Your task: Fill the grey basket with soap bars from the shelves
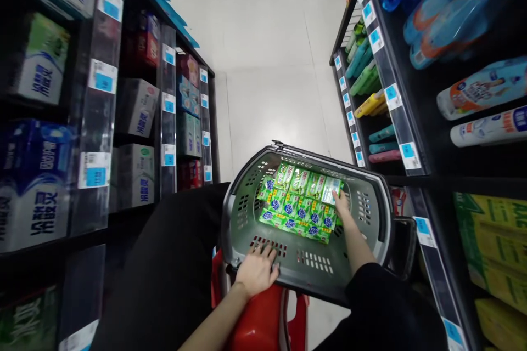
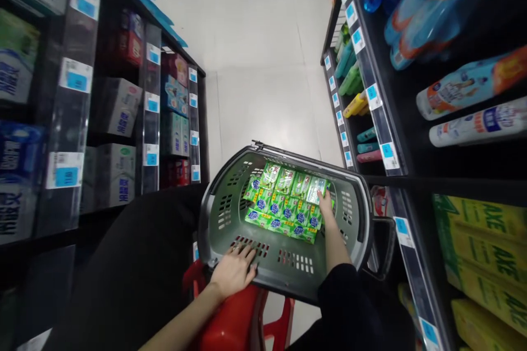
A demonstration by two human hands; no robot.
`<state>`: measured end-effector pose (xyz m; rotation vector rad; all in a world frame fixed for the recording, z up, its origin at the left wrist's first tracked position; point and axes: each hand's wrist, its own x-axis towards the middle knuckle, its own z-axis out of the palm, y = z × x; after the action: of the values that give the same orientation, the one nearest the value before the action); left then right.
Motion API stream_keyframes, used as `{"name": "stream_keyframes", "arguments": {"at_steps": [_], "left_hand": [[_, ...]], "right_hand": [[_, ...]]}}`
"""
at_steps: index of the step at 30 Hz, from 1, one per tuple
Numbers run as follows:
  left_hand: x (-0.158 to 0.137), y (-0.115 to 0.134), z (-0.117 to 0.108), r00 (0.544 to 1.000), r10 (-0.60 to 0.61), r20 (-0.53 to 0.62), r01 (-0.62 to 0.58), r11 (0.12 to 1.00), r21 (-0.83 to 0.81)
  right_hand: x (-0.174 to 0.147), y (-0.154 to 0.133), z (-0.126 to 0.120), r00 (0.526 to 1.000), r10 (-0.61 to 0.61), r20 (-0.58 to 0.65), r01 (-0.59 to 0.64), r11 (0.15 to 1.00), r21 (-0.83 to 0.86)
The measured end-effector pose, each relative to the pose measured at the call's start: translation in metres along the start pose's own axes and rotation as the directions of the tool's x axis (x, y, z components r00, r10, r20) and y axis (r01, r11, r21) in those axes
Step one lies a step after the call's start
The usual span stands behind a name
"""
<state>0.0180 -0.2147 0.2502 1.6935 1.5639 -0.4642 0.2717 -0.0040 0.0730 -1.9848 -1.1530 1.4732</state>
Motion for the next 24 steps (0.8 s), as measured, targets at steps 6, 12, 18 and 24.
{"name": "stream_keyframes", "arguments": {"at_steps": [6,12,18,24], "left_hand": [[-0.002,0.001,0.0,1.0,0.002,0.003,-0.002,1.0,0.006],[-0.002,0.002,-0.002,1.0,0.001,0.002,-0.001,1.0,0.014],[-0.001,0.001,0.0,1.0,0.006,-0.028,-0.005,1.0,0.031],[-0.001,0.001,0.003,0.999,0.009,-0.042,-0.008,1.0,0.017]], "right_hand": [[0.002,0.013,-0.002,0.998,0.057,-0.03,-0.054,0.994,0.1],[0.002,0.02,-0.013,0.994,0.063,-0.086,-0.056,0.995,0.08],[0.001,0.012,0.003,0.99,0.055,-0.128,-0.068,0.992,-0.102],[-0.003,-0.006,0.005,0.983,0.017,-0.185,-0.091,0.913,-0.398]]}}
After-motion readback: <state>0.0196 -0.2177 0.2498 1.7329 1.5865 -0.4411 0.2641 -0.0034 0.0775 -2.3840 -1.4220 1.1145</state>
